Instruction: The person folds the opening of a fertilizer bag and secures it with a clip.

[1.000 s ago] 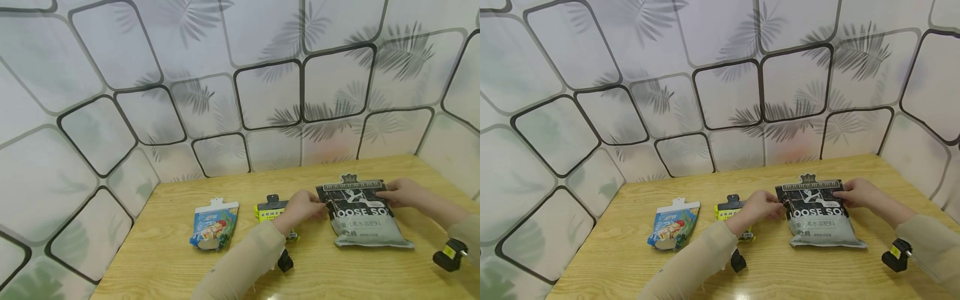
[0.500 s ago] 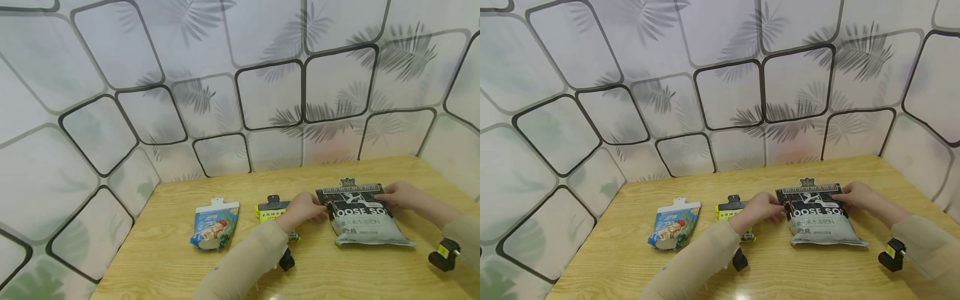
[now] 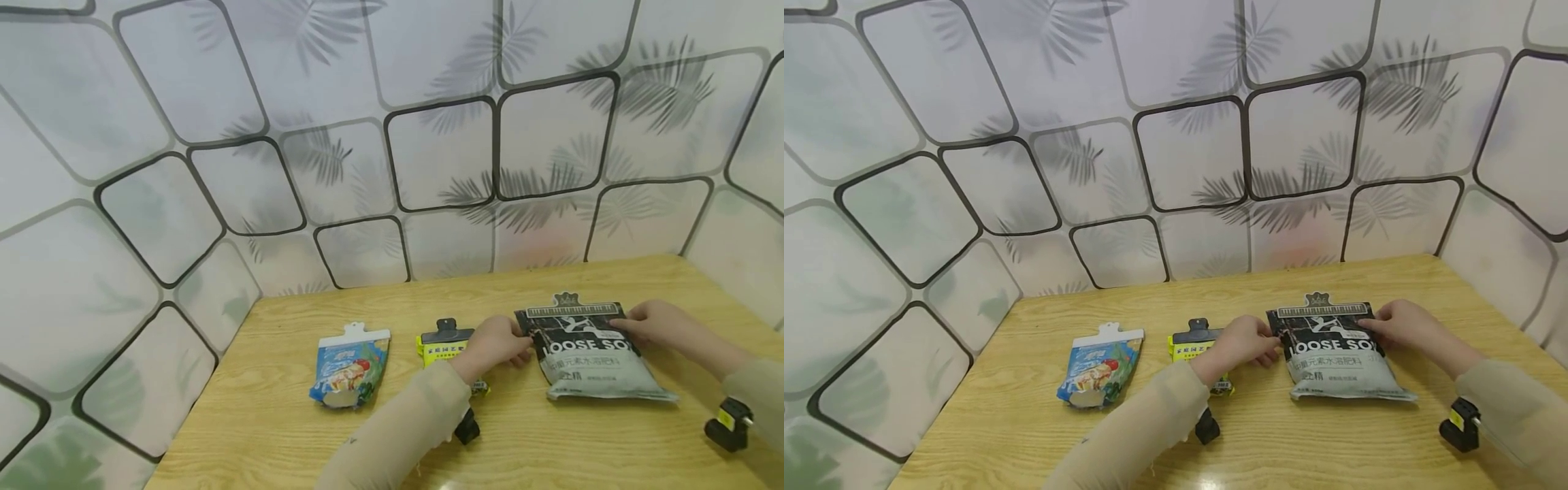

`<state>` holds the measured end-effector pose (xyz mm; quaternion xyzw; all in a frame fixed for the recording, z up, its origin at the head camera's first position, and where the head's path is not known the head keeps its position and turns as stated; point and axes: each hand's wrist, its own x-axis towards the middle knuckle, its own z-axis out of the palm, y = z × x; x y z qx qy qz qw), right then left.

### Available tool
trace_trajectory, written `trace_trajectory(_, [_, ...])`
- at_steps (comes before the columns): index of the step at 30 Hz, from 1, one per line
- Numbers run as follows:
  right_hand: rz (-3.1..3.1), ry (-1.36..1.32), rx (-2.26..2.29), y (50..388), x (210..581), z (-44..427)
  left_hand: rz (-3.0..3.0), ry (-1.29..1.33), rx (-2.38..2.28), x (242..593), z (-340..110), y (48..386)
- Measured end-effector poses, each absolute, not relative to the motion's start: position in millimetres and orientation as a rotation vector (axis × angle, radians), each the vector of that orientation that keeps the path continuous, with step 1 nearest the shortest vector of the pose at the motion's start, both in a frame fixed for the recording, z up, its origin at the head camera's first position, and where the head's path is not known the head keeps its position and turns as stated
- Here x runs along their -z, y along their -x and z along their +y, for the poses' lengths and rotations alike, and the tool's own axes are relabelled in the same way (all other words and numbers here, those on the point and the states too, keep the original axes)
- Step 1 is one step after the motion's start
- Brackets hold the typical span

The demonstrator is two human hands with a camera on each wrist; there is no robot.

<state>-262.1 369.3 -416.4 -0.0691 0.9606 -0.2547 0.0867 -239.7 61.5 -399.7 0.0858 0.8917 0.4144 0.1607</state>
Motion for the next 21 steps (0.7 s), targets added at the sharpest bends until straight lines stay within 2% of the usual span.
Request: trace_trajectory(21, [2.979,0.376,0.478,248,396,363,2.575,-0.398,-1.047,398,56,234])
